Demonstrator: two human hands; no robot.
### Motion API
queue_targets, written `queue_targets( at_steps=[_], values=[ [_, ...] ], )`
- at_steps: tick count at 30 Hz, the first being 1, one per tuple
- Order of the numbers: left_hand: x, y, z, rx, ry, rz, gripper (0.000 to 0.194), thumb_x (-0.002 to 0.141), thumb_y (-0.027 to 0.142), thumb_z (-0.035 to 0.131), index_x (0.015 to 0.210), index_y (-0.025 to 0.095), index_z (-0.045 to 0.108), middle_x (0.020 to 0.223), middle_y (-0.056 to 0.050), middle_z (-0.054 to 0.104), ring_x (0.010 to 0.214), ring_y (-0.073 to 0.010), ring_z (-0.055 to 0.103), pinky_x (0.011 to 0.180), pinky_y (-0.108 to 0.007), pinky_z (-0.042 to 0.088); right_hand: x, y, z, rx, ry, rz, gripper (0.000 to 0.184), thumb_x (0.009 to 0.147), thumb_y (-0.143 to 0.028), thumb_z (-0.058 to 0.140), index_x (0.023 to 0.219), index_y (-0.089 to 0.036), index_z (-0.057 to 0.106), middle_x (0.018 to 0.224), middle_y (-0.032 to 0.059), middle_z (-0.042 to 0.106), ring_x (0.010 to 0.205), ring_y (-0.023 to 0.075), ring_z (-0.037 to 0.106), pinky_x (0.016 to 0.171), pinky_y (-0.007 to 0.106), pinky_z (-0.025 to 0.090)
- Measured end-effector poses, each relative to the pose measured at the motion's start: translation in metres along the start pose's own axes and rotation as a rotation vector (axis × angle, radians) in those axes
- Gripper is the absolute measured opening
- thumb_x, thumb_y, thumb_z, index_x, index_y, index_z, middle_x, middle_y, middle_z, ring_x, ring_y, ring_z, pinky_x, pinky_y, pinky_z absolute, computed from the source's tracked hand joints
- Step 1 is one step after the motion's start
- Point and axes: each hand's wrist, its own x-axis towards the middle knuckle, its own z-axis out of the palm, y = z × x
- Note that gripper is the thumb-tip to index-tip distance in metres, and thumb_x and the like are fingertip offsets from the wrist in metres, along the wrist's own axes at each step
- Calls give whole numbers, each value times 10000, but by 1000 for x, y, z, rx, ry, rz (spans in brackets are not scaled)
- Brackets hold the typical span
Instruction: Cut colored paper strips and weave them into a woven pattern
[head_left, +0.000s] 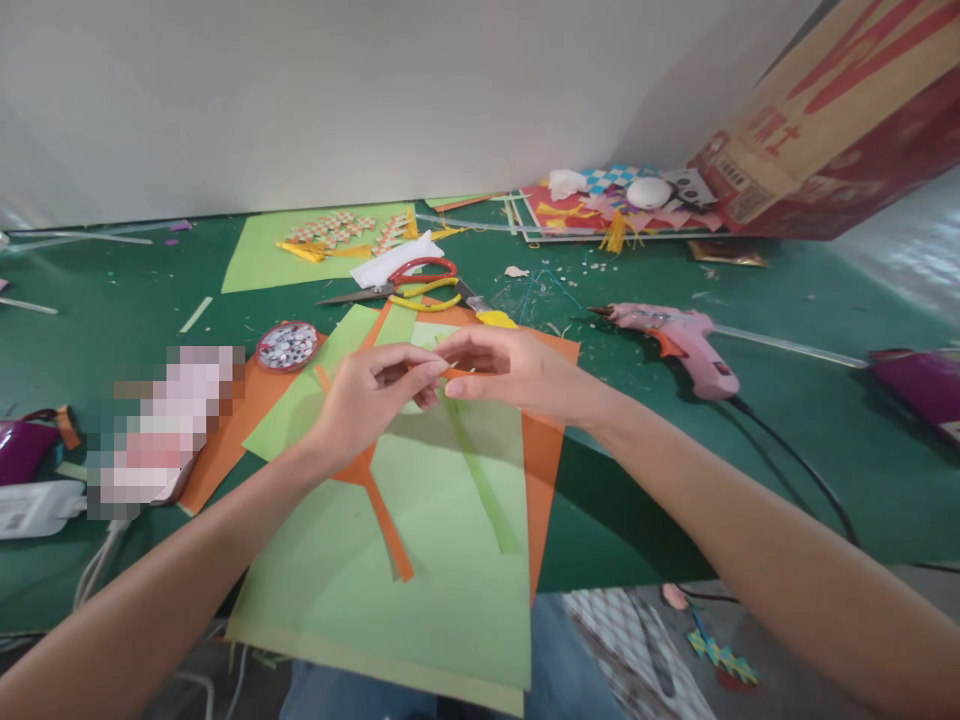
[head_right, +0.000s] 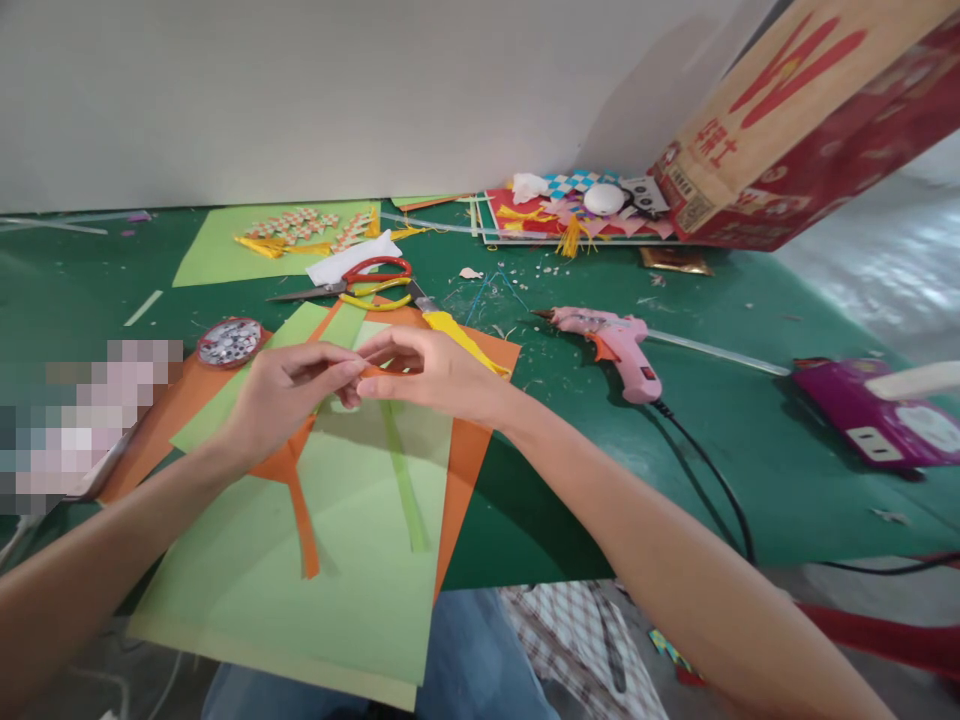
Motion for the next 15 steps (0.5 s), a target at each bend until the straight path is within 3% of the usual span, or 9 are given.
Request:
queue_targets(
  at_steps=[7, 15],
  values=[
    [0, -1, 0, -18, 6, 11, 222, 797, 367, 666, 701, 168, 676, 610, 2, 657, 544, -110, 621, 585, -219, 538, 0, -4, 2, -80, 127, 25, 322, 696, -420, 747, 722, -179, 536, 663, -12, 583, 604, 108, 542, 602, 269, 437],
    [2, -8, 0, -67, 75, 47, 256, 860, 393, 590, 864, 154, 679, 751, -38, 697, 635, -138, 673, 609, -243, 567, 0, -7, 2, -68, 185, 4, 300, 706, -369, 742, 669, -179, 513, 602, -23, 567, 538, 86, 514, 527, 244, 400]
  ],
)
